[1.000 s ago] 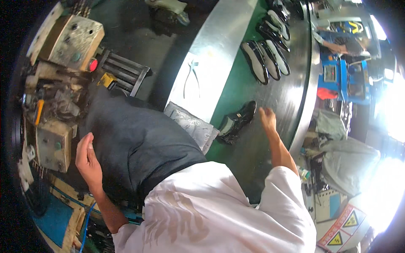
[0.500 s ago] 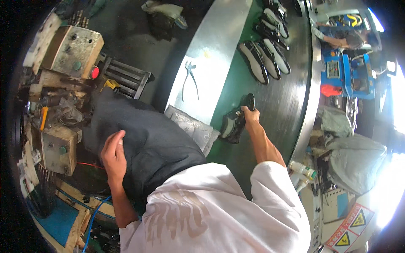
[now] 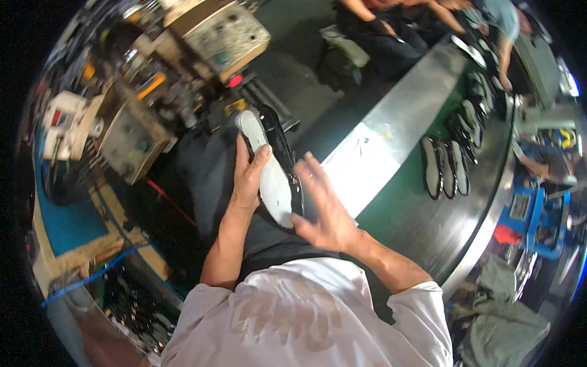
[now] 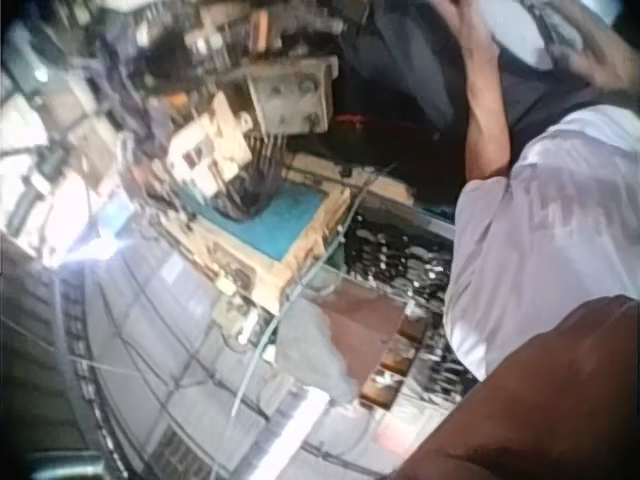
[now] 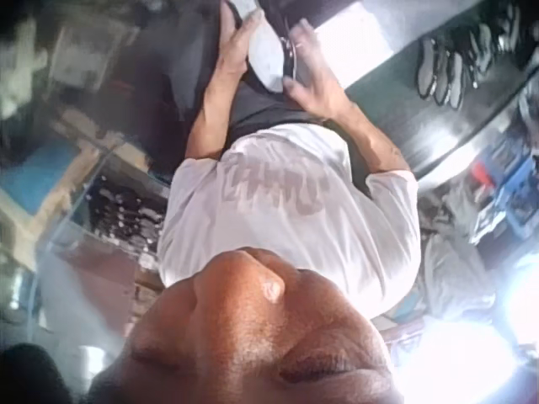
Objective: The person attaches white shoe soles to black shoe uppers on a factory assembly line. They use a wrench to tighten the shoes in a machine, then remove them and place them on a conveyor belt. The process is repeated for multiple shoes throughout the clip.
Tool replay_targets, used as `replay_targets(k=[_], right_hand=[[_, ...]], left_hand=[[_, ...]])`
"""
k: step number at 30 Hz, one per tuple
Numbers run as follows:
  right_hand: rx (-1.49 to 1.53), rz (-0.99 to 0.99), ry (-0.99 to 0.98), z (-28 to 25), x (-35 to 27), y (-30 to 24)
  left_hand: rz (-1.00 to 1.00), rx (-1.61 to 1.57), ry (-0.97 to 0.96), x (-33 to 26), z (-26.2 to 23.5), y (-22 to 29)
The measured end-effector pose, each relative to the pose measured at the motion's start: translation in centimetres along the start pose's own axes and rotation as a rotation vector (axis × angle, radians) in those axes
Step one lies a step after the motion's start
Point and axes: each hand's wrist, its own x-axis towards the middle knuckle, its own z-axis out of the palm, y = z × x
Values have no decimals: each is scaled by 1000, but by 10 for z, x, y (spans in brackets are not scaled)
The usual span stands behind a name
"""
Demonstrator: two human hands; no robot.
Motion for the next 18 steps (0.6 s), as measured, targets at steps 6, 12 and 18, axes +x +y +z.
replay_targets(k=[6,12,18], right_hand=[[617,517,-167,93,45,5],[401,498,-322,98,33,8],[487,504,-383,92,51,25]], left_hand=[[206,174,279,-26,-71,15],[548,961,406,-33,-121,52],[616,1084,245,-19,-124,73]])
